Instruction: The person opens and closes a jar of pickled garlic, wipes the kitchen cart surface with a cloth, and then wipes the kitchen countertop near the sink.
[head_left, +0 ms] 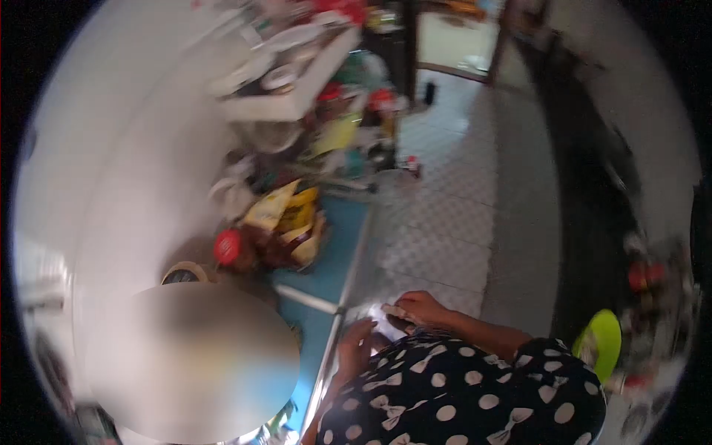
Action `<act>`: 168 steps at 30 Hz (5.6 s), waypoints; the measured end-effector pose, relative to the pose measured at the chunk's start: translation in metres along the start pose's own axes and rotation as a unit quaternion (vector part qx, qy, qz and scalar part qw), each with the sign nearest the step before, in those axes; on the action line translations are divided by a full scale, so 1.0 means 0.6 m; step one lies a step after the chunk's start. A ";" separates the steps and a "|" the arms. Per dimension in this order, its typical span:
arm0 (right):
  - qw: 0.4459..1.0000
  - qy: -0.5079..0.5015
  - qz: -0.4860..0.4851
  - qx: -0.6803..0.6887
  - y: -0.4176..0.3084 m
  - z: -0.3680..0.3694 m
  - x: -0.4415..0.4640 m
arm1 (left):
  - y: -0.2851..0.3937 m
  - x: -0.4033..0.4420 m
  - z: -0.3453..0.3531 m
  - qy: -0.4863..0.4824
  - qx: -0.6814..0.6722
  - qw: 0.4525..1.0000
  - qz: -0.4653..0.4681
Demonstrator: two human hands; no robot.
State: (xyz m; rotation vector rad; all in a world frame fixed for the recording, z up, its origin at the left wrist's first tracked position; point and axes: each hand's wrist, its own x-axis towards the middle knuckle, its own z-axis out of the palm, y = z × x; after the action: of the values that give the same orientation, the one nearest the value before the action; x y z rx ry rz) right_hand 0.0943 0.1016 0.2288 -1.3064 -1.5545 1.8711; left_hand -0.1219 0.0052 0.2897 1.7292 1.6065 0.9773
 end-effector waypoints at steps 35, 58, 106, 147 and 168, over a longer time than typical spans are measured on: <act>0.597 0.631 -0.148 0.473 0.142 -0.441 -0.435 | 0.250 0.256 0.461 -0.364 -0.057 0.876 0.311; 0.497 0.609 -0.399 0.471 0.231 -0.562 -0.497 | 0.304 0.461 0.557 -0.592 -0.042 0.748 0.298; 0.659 0.695 0.231 -0.171 0.174 -0.740 -0.584 | 1.022 0.349 0.448 -0.320 -0.298 0.356 0.826; 0.979 0.164 0.038 -0.115 -0.080 -1.233 0.323 | 0.580 1.382 0.746 -0.478 -0.076 0.765 0.425; 0.976 0.100 0.050 -0.185 -0.229 -1.852 0.812 | -0.097 1.594 0.873 -0.449 0.158 0.848 -0.234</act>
State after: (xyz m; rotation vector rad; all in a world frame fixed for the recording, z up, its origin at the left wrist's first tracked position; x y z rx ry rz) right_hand 0.7352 1.1405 0.2023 -1.7038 -1.8137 1.4901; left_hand 0.2830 0.9945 0.0672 1.4964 1.4277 -0.3469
